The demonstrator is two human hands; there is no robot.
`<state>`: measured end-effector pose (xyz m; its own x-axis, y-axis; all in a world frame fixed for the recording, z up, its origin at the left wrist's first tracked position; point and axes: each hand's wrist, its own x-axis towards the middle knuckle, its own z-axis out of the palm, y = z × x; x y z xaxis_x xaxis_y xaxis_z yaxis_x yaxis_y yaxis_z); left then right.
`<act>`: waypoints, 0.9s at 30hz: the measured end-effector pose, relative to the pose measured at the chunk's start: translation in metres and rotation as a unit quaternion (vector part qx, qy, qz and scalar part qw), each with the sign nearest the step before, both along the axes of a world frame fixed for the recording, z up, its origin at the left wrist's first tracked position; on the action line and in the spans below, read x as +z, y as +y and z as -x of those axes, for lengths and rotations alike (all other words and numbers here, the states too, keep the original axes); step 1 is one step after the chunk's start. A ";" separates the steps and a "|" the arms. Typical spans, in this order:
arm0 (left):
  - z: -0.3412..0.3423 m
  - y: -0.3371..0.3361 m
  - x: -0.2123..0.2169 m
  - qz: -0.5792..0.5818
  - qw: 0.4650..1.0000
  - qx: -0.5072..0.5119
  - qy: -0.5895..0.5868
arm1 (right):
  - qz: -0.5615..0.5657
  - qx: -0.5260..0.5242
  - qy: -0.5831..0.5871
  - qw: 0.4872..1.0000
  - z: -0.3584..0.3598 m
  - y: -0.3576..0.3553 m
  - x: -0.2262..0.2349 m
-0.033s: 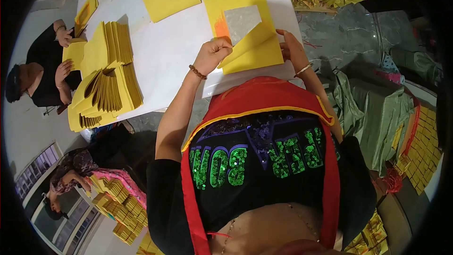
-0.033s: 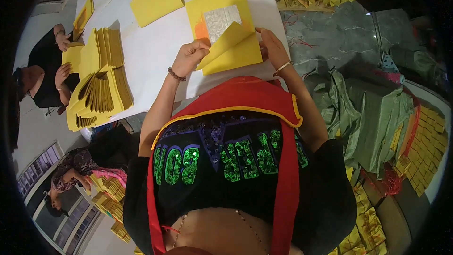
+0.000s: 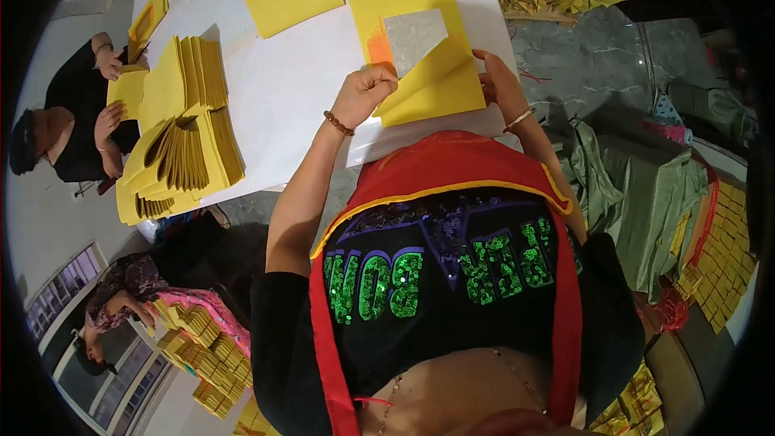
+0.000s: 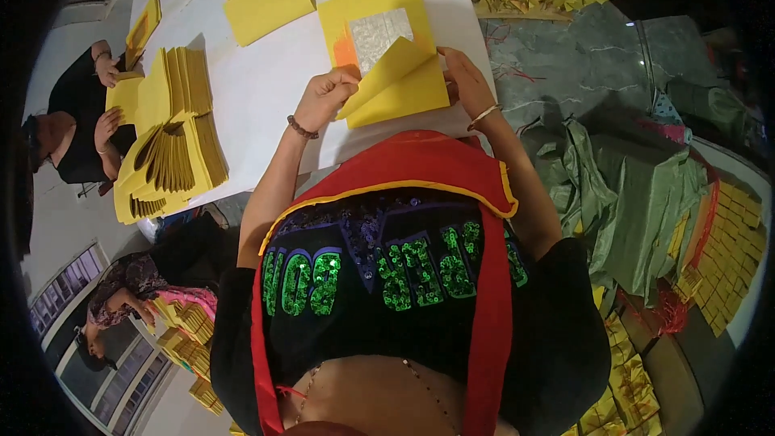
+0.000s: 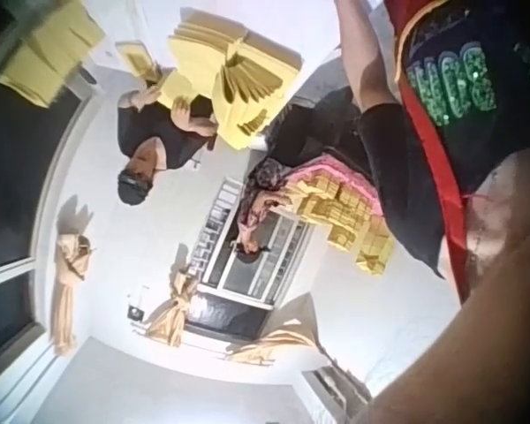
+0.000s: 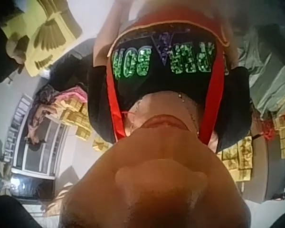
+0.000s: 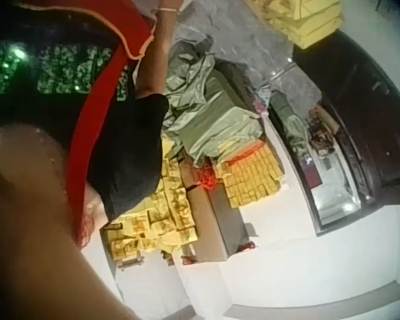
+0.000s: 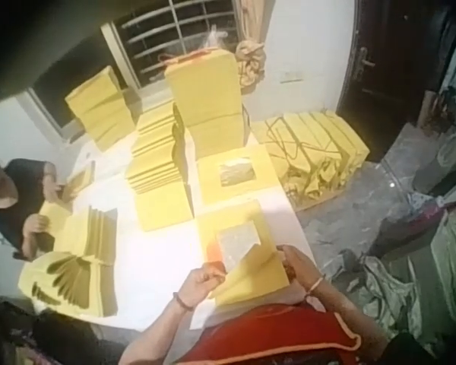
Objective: Folding and stacking sheets of joss paper on a workbench.
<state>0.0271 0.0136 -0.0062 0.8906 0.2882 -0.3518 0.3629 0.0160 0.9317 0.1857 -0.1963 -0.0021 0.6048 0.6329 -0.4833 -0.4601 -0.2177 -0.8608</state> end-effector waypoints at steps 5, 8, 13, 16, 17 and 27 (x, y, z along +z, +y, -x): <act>0.000 -0.003 0.003 -0.002 1.000 0.006 -0.003 | -0.003 0.005 -0.008 1.000 -0.001 0.003 -0.008; 0.000 -0.012 0.008 0.000 1.000 0.017 -0.007 | 0.008 0.008 -0.036 0.999 -0.001 0.002 -0.005; 0.000 -0.038 0.019 -0.400 0.902 -0.093 -0.130 | -0.023 0.040 -0.082 0.996 0.004 0.001 -0.003; -0.003 -0.049 0.018 -0.524 0.819 -0.119 -0.202 | -0.030 0.032 -0.062 0.997 0.005 0.002 0.002; -0.002 -0.050 0.018 -0.523 0.819 -0.120 -0.202 | -0.030 0.031 -0.061 0.997 0.003 0.000 -0.001; -0.003 -0.049 0.014 -0.374 0.915 0.002 -0.152 | 0.020 -0.011 -0.077 0.997 -0.010 -0.006 -0.017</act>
